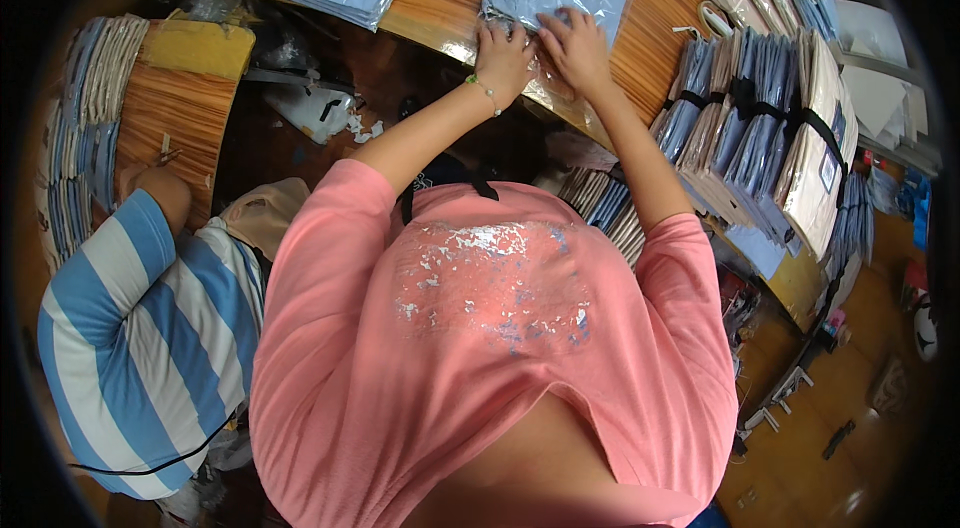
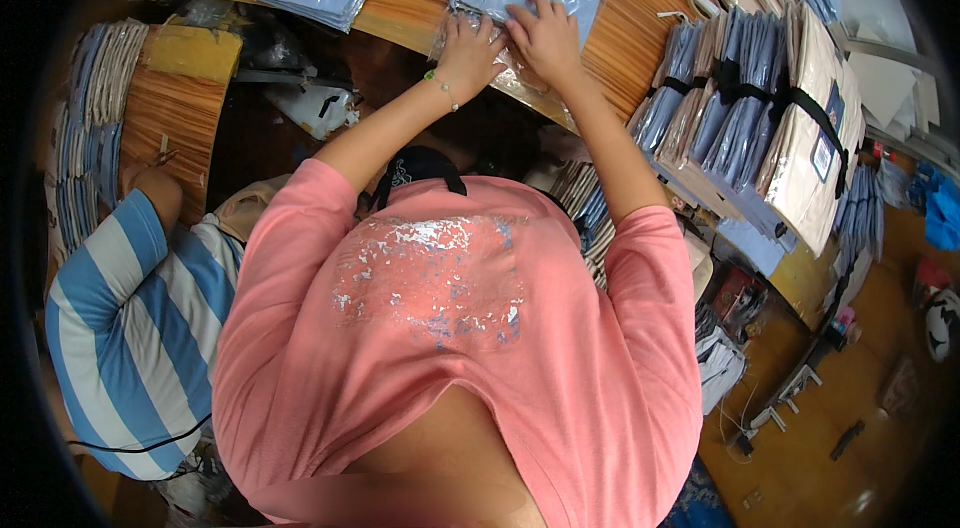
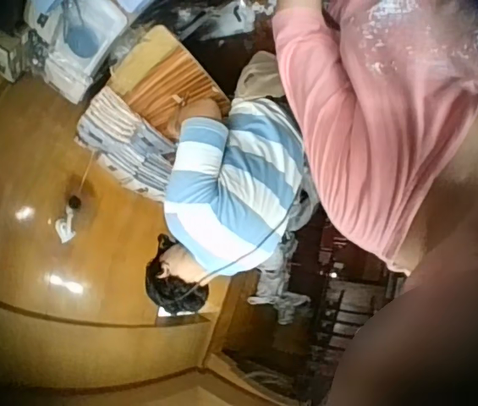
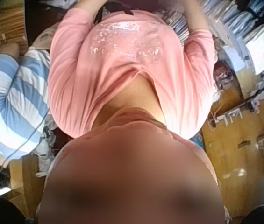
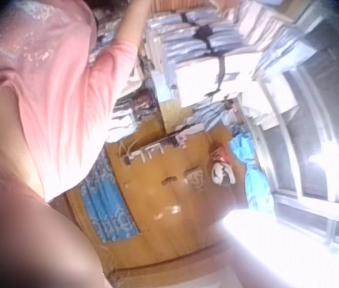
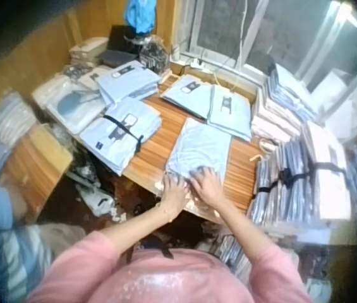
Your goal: The person folds light blue shirts, places them into clear plastic bags, and secures them with black elastic bands. They then stack the packaged shirts on a table and in a nearby basket. Another person is visible working at a separate table in the background.
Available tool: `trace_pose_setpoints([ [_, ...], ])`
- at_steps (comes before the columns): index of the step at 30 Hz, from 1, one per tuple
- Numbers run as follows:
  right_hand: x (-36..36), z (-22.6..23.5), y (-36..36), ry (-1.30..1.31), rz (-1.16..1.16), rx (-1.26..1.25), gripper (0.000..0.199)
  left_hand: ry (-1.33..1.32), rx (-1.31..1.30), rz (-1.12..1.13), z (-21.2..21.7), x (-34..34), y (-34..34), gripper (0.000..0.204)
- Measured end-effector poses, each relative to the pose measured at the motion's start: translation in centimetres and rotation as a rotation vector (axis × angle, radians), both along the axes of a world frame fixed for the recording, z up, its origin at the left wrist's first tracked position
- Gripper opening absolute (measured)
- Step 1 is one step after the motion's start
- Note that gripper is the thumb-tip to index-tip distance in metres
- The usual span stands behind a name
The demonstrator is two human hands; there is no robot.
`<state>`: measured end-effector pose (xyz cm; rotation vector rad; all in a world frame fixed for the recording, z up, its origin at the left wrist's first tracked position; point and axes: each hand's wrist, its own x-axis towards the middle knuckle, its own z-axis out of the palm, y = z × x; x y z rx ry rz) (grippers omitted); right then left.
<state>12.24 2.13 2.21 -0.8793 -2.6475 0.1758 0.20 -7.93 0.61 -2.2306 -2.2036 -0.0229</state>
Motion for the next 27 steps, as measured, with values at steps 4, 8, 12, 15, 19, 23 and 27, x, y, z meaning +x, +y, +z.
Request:
trace_pose_setpoints([
  [4,-1.1,0.9,0.1,-0.175,0.02,-0.28,0.029,-0.013,0.022,0.055,-0.8,-0.6,-0.8,0.054],
  [8,-5.5,2.3,6.5,0.296,-0.028,0.003,0.036,-0.124,0.121,-0.036,-1.1,-2.4,-2.1,0.052],
  [12,-6.5,-3.2,9.2,-0.066,0.037,0.107,0.054,-0.224,0.029,-0.067,1.3,-2.5,-2.6,0.052],
  [15,-7.8,-3.6,9.3,-0.03,0.053,0.139,0.051,-0.192,0.043,-0.036,1.0,-3.2,-2.8,0.053],
  [19,-9.4,0.1,10.4,-0.203,0.031,-0.063,0.046,-0.197,-0.054,-0.014,1.8,-3.4,-3.0,0.054],
  [23,-9.9,-2.8,14.7,-0.118,-0.041,0.036,0.048,-0.274,-0.033,-0.036,1.5,-3.6,-2.3,0.053],
  [27,-11.0,-4.1,15.2,-0.098,-0.038,0.113,0.052,-0.311,-0.016,-0.02,1.5,-3.9,-2.1,0.053],
])
